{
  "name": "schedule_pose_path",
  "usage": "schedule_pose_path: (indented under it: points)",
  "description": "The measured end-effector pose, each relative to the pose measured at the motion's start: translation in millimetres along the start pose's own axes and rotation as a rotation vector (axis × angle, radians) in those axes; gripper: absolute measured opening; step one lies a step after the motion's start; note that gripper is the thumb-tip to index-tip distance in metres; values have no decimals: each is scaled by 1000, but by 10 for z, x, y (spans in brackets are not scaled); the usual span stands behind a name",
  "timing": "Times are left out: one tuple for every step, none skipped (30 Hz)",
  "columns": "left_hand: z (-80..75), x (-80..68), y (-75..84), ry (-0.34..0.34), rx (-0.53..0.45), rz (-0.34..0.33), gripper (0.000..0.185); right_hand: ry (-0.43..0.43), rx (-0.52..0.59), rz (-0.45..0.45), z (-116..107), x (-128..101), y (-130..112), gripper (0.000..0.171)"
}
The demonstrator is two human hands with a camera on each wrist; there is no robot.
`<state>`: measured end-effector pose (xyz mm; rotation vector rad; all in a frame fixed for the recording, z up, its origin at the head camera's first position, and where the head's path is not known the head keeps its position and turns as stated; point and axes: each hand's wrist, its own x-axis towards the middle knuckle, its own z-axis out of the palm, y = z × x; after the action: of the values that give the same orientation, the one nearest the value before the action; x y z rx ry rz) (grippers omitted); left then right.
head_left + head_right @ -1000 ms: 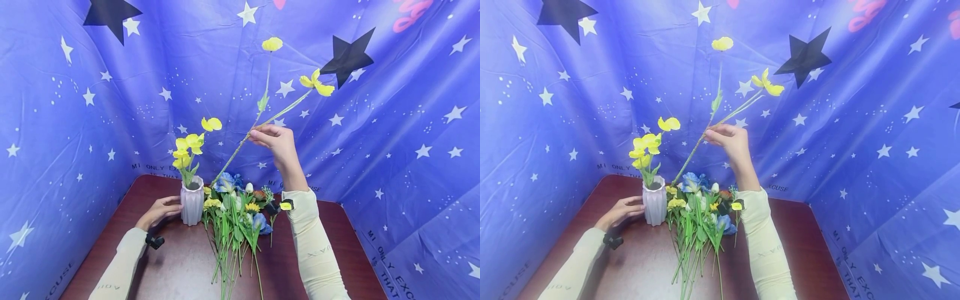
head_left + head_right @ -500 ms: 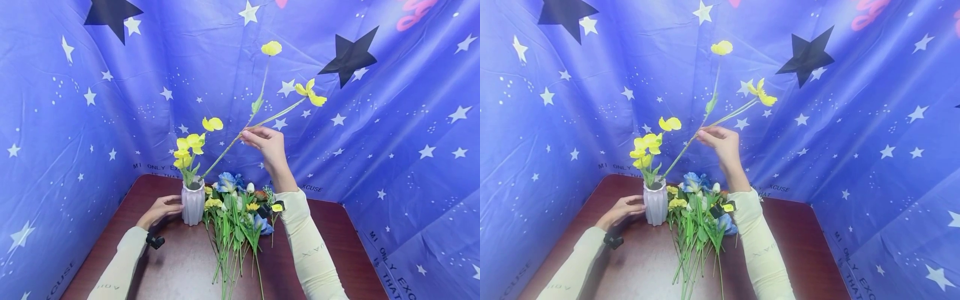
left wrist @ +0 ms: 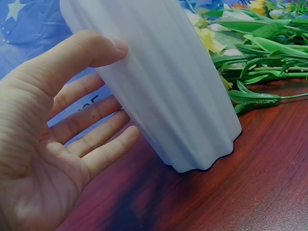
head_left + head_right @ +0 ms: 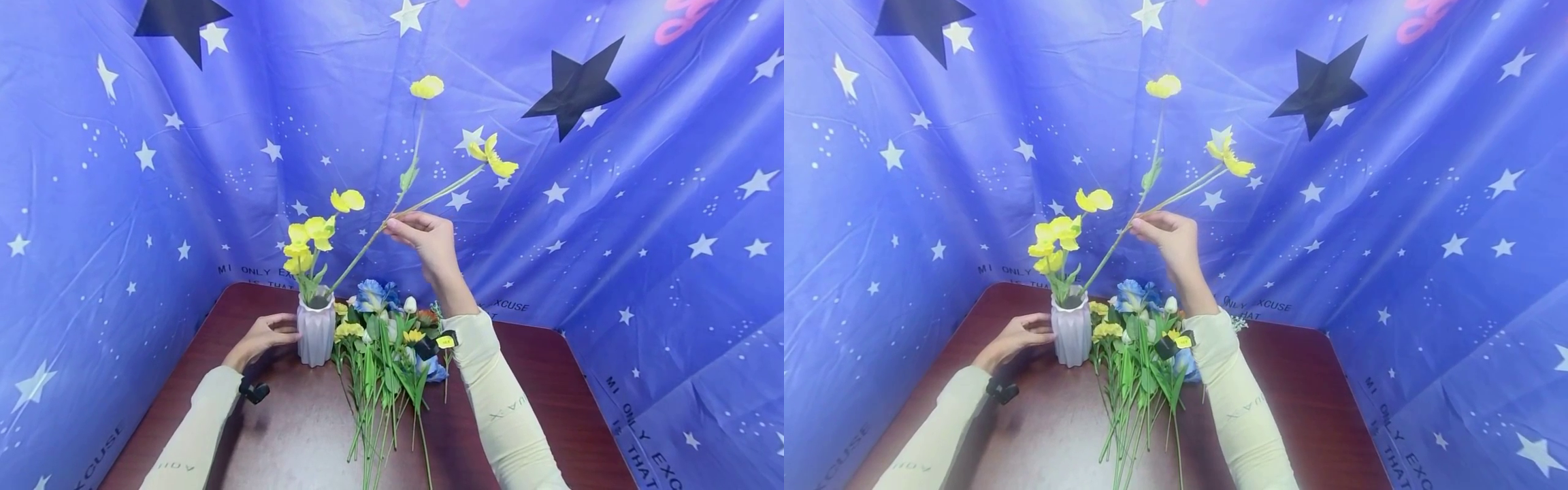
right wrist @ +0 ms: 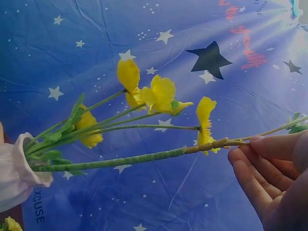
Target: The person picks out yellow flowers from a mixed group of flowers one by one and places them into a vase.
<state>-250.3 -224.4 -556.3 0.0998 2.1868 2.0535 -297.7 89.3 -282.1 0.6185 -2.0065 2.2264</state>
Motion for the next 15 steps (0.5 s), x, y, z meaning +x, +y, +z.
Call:
schedule_pose_path:
  points:
    - [0,-2,8,-5,4,10,65,0,0,0,4,1,8,5]
    - [1,-6,15,-7,6,18,66,0,-2,0,7,2,17,5]
    - [2,-7,18,-9,10,23,66,2,-4,2,10,3,27,5]
    - [5,-4,18,-1,4,13,66,2,-4,3,14,1,33,5]
    - [6,-3,17,-1,4,10,66,3,-5,4,17,0,42,6]
    - [5,-3,13,0,1,7,65,4,-7,5,21,-1,49,6]
    - [5,1,8,-2,-1,5,65,5,-8,4,23,-2,58,7]
    - [6,5,2,2,-9,-1,65,6,-10,5,26,-5,63,8]
    - [7,10,-6,1,-11,0,64,6,-9,5,30,-8,68,9]
    - [7,12,-11,6,-20,-5,64,5,-8,3,35,-11,73,10]
    - [5,12,-16,4,-23,-2,64,4,-10,2,40,-13,79,11]
    - [4,9,-19,3,-28,0,64,2,-12,3,45,-15,85,13]
    - [2,8,-20,1,-31,3,65,-1,-16,3,50,-16,93,14]
    - [6,6,-19,1,-35,4,65,-4,-18,3,54,-17,103,16]
    - [9,5,-17,-1,-38,6,65,-6,-21,3,56,-16,116,17]
